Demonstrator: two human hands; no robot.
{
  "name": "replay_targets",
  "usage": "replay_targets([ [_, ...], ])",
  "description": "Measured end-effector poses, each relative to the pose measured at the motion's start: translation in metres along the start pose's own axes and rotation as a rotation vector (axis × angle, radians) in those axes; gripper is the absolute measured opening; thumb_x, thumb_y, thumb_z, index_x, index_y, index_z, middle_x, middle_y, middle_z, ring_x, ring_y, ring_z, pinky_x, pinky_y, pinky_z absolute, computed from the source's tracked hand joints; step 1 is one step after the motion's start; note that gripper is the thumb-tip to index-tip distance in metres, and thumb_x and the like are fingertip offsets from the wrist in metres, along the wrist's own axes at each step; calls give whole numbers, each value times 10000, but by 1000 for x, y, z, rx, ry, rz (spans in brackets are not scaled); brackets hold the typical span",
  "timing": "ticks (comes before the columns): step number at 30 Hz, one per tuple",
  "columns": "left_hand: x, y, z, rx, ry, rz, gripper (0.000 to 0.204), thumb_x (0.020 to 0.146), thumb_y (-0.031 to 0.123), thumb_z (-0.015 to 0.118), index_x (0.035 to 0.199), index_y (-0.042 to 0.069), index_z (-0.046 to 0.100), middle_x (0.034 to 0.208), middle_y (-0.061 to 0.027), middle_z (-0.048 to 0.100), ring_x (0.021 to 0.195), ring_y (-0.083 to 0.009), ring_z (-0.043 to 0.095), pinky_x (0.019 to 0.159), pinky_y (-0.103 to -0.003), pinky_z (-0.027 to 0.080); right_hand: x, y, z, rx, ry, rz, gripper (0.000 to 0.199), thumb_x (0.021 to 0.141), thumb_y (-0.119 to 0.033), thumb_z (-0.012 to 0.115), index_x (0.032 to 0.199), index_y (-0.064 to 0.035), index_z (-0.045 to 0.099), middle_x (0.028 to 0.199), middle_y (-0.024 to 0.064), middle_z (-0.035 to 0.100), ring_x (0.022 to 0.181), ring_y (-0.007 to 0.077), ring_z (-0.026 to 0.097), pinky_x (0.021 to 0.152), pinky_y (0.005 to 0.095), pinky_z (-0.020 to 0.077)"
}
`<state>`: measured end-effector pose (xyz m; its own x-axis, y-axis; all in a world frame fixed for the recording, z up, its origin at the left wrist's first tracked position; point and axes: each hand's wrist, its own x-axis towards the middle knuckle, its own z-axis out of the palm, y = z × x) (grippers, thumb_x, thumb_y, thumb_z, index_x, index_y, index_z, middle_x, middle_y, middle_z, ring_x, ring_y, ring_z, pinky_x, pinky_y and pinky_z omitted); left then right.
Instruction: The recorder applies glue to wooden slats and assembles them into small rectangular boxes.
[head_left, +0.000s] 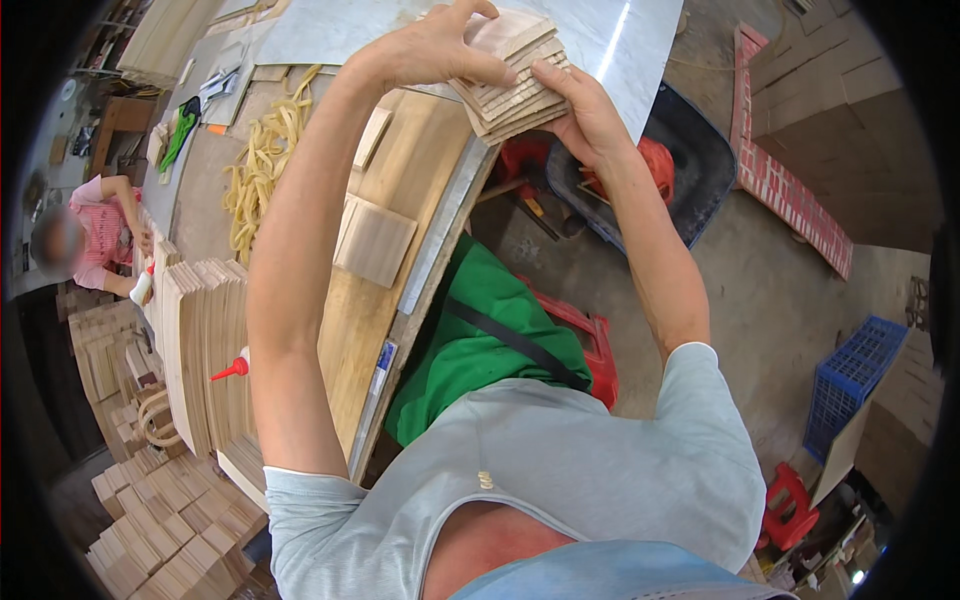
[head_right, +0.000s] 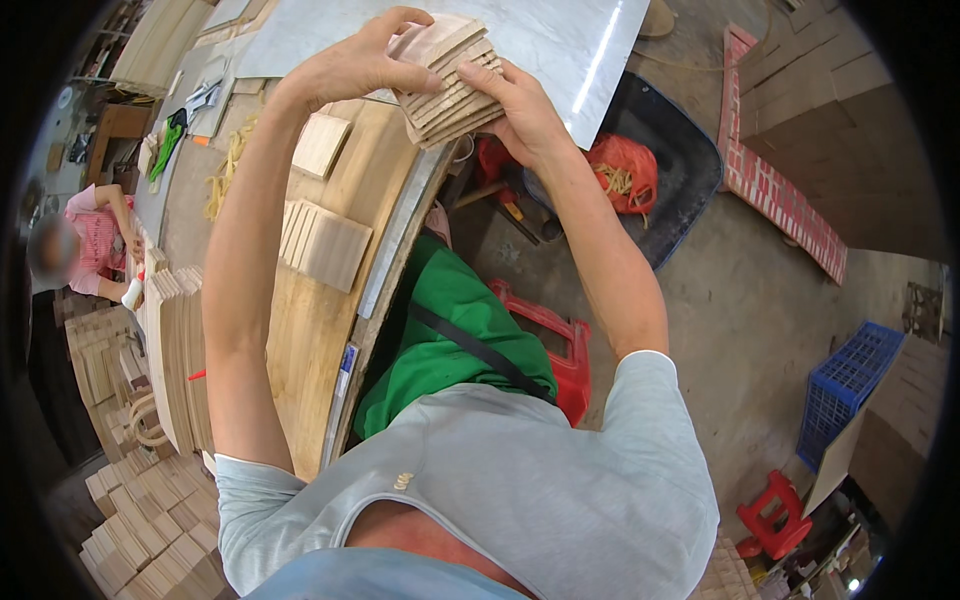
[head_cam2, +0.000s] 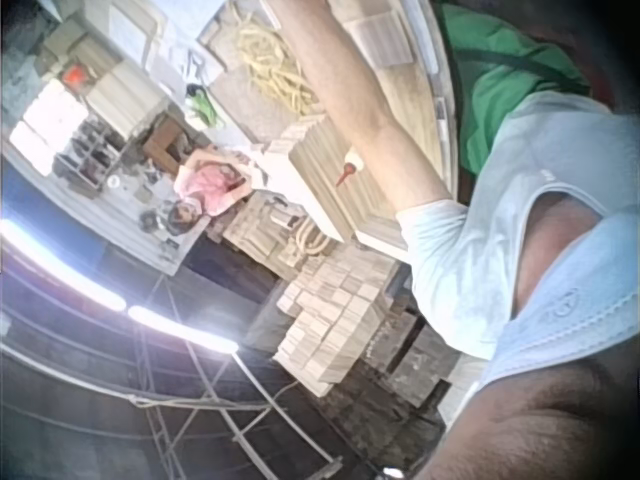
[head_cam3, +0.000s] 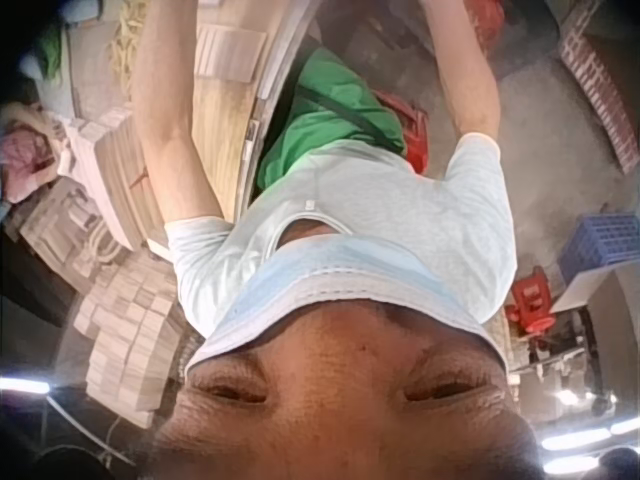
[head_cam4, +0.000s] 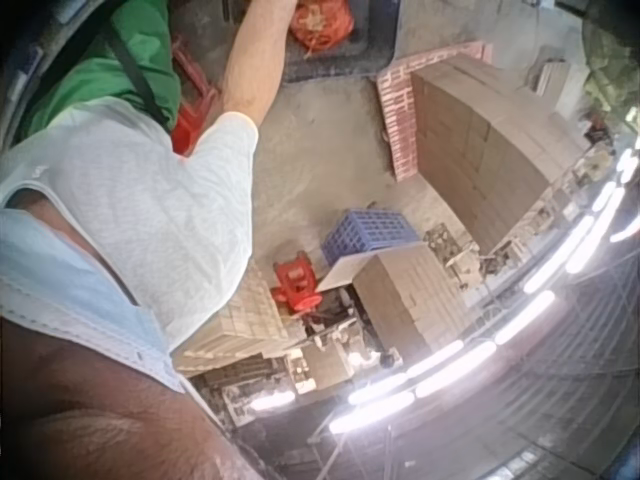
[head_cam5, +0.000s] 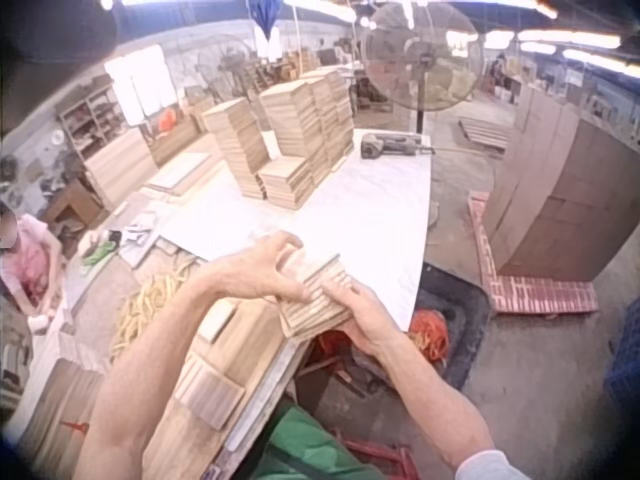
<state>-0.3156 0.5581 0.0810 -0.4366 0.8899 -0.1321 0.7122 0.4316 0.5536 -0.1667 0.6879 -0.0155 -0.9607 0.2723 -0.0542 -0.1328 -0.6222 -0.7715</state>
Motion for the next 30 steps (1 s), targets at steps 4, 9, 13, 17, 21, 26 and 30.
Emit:
replay_targets([
  [4, 0, 3, -3, -24, -12, 23, 837, 664, 439, 711, 1353, 75, 406, 1251, -235, 493, 1123, -325, 525, 967, -378, 397, 0, 1, -2, -16, -13, 6, 442, 890, -244, 631, 1213, 18, 482, 1108, 117, 597, 1002, 198, 612, 861, 359, 518],
  [9, -3, 21, -15, -163, -96, -34, 787, 677, 340, 721, 1320, 15, 404, 1145, -200, 542, 1006, -272, 561, 869, -339, 445, -3, 0, -1, -13, -7, -6, 441, 889, -224, 624, 1228, 16, 478, 1118, 111, 594, 1021, 185, 600, 882, 345, 505],
  [13, -4, 9, -9, -115, -47, -11, 815, 663, 413, 685, 1354, 84, 404, 1224, -190, 495, 1098, -295, 531, 959, -366, 396, 0, 3, 0, -9, -14, -13, 455, 891, -224, 615, 1247, 17, 465, 1137, 111, 585, 1041, 184, 588, 897, 350, 493],
  [17, -4, 8, -6, -61, -4, 2, 813, 666, 412, 673, 1356, 82, 401, 1224, -188, 487, 1073, -293, 540, 939, -364, 409, -3, 2, 1, -4, -1, -4, 465, 887, -207, 579, 1269, 19, 441, 1153, 108, 574, 1045, 185, 583, 898, 345, 483],
  [21, -3, 9, -4, -124, -34, -14, 825, 661, 411, 670, 1361, 72, 396, 1234, -194, 480, 1071, -295, 542, 932, -366, 413, -2, 8, -5, 24, 17, -6, 465, 869, -190, 559, 1267, 15, 436, 1145, 107, 574, 1036, 187, 583, 897, 341, 474],
  [26, -2, 3, -2, -138, -22, -13, 825, 665, 412, 670, 1360, 63, 396, 1244, -198, 475, 1073, -290, 539, 923, -374, 418, 0, 18, -11, 60, 45, -23, 456, 866, -197, 557, 1246, 33, 453, 1137, 129, 587, 1023, 207, 598, 899, 365, 483],
  [30, 2, -1, -10, -166, 46, -35, 831, 667, 421, 669, 1360, 52, 396, 1254, -211, 466, 1051, -284, 551, 913, -363, 429, -2, 20, -22, 61, 79, 4, 478, 863, -214, 558, 1254, 42, 457, 1141, 147, 603, 1002, 231, 617, 898, 386, 493],
])
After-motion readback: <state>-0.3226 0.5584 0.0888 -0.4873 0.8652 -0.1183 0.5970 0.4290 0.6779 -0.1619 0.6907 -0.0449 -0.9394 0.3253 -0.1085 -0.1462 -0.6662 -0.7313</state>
